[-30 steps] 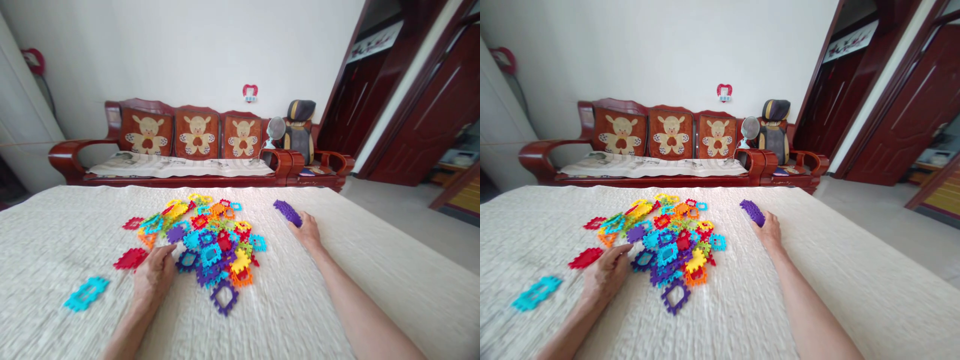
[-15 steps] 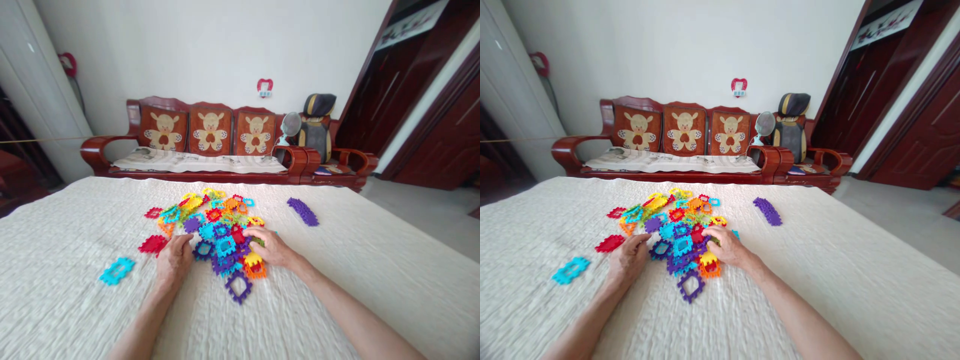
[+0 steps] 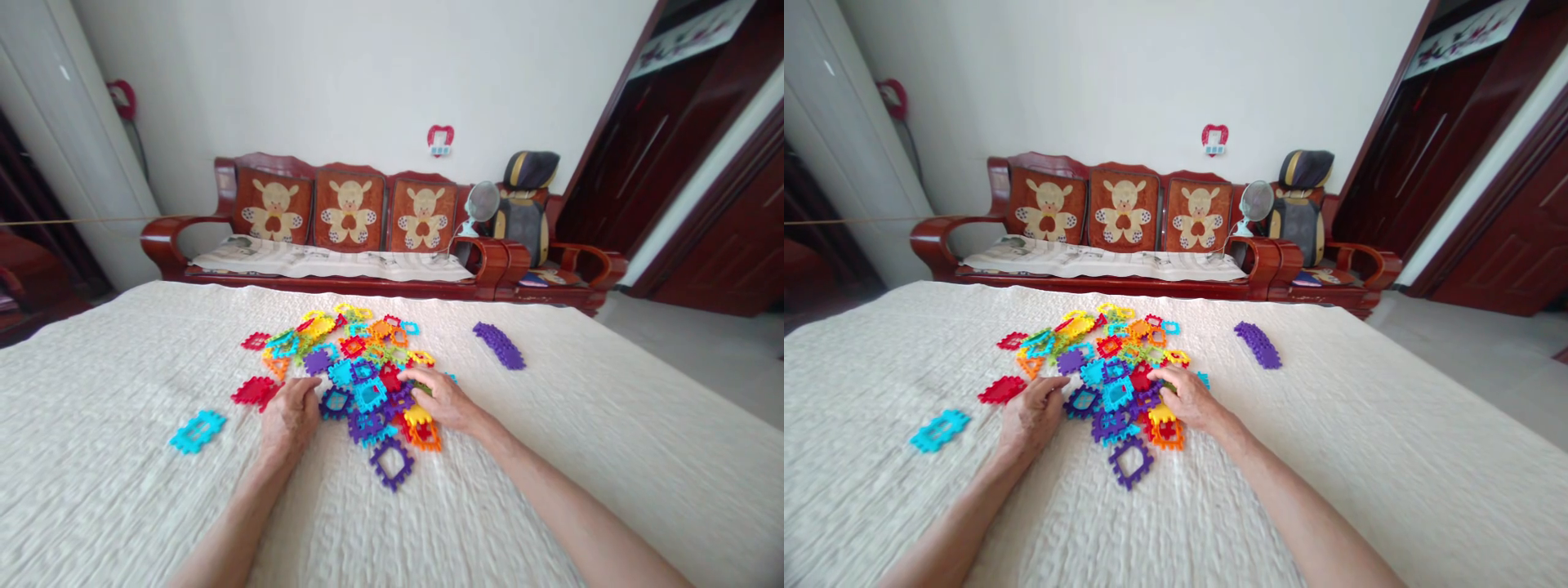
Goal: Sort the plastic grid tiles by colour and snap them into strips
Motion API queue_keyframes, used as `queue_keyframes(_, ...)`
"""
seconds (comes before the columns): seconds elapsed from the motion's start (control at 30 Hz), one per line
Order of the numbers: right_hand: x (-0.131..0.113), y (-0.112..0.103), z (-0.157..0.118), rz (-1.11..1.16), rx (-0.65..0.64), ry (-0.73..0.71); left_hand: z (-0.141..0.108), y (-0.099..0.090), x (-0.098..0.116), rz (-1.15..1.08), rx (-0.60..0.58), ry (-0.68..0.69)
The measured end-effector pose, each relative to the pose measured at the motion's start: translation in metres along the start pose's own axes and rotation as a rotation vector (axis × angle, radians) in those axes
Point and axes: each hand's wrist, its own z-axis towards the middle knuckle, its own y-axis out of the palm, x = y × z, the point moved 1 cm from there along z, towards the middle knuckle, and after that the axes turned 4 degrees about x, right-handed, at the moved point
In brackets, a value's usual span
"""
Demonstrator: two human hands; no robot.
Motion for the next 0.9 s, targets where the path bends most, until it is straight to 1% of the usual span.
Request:
queue_keyframes(0.07, -0.001, 0.001, -0.001, 0.002, -0.005, 0.001, 0.0, 0.0, 0.0, 0.002, 0.0, 0.003)
queue_keyframes(0.13, -0.002, 0.001, -0.002, 0.021, 0.039, 0.003, 0.0, 0.0, 0.0, 0.001, 0.003, 0.003)
queue_keyframes(0.27, -0.003, 0.0, -0.002, 0.103, 0.233, 0.078, -0.001, 0.001, -0.001, -0.024, 0.028, 0.017)
queue_keyframes(0.37, 0.003, -0.008, 0.001, 0.155, 0.344, 0.141, -0.001, 0.001, -0.002, -0.03, 0.042, 0.039)
queue_keyframes(0.47, 0.022, -0.025, 0.002, 0.115, 0.44, 0.201, -0.001, 0.002, -0.004, -0.032, 0.034, 0.044)
queue_keyframes(0.53, 0.043, -0.039, 0.0, 0.026, 0.509, 0.259, -0.001, 0.002, -0.005, -0.03, 0.027, 0.039)
queue_keyframes(0.57, 0.054, -0.046, -0.002, -0.029, 0.523, 0.297, 0.0, 0.002, -0.005, -0.026, 0.025, 0.034)
queue_keyframes(0.6, 0.066, -0.053, -0.004, -0.087, 0.507, 0.342, 0.0, 0.002, -0.005, -0.022, 0.023, 0.03)
queue_keyframes(0.67, 0.086, -0.064, -0.01, -0.185, 0.414, 0.439, 0.0, 0.002, -0.006, -0.02, 0.018, 0.026)
queue_keyframes(0.73, 0.1, -0.071, -0.014, -0.236, 0.334, 0.499, 0.0, 0.003, -0.006, -0.026, 0.011, 0.022)
queue_keyframes(0.8, 0.107, -0.076, -0.017, -0.25, 0.306, 0.518, 0.0, 0.003, -0.007, -0.026, 0.006, 0.014)
queue_keyframes(0.9, 0.106, -0.081, -0.02, -0.244, 0.271, 0.505, 0.0, 0.004, -0.009, -0.025, 0.002, 0.01)
